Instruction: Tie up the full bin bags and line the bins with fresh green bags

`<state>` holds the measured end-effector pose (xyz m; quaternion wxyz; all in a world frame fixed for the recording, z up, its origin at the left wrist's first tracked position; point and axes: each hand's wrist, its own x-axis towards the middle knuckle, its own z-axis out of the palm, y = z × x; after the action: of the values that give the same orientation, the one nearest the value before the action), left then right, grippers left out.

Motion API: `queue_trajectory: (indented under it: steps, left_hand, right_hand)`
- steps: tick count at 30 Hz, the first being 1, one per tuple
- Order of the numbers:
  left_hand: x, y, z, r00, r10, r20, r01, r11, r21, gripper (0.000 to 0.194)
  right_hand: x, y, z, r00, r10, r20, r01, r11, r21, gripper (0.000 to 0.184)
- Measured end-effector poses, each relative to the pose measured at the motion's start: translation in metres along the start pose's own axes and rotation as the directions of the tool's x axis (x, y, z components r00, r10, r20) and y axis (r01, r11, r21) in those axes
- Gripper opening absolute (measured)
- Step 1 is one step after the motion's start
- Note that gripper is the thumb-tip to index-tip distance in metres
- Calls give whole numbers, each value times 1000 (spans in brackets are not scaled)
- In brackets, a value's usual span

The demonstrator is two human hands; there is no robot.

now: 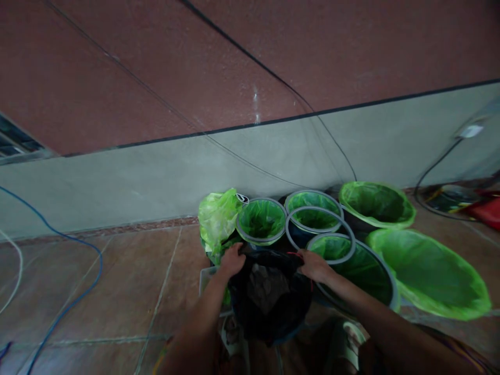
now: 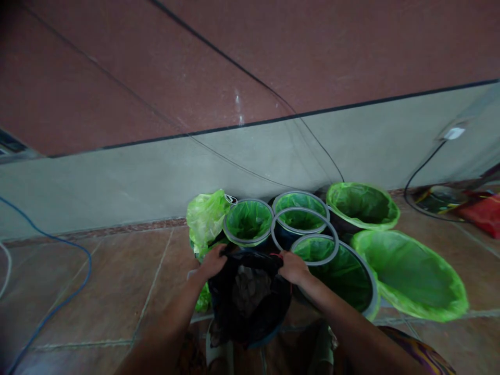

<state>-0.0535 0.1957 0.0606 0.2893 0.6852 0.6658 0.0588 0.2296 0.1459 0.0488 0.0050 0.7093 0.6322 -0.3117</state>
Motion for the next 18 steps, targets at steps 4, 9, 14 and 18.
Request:
queue_trajectory:
  steps: [4,9,14,18]
  left_hand:
    - [-3,22,17,998,64,30,-68,977,200,46]
    - [4,24,27,985,121,121,-145,964,221,30]
    - [6,21,18,998,58,-6,-56,981,184,32]
    - [5,17,8,962,-202,-184,215,975,53,30]
  right_hand:
    - [2,-9,6,999,43,-14,-44,999,-27,49]
    - [4,-20,8,1000,-17,19,18,998,-64,35]
    - [6,-27,3,998,-7,-62,5,999,-32,35]
    - [7,-26,-3,990,64,-127,-65,998,-3,33]
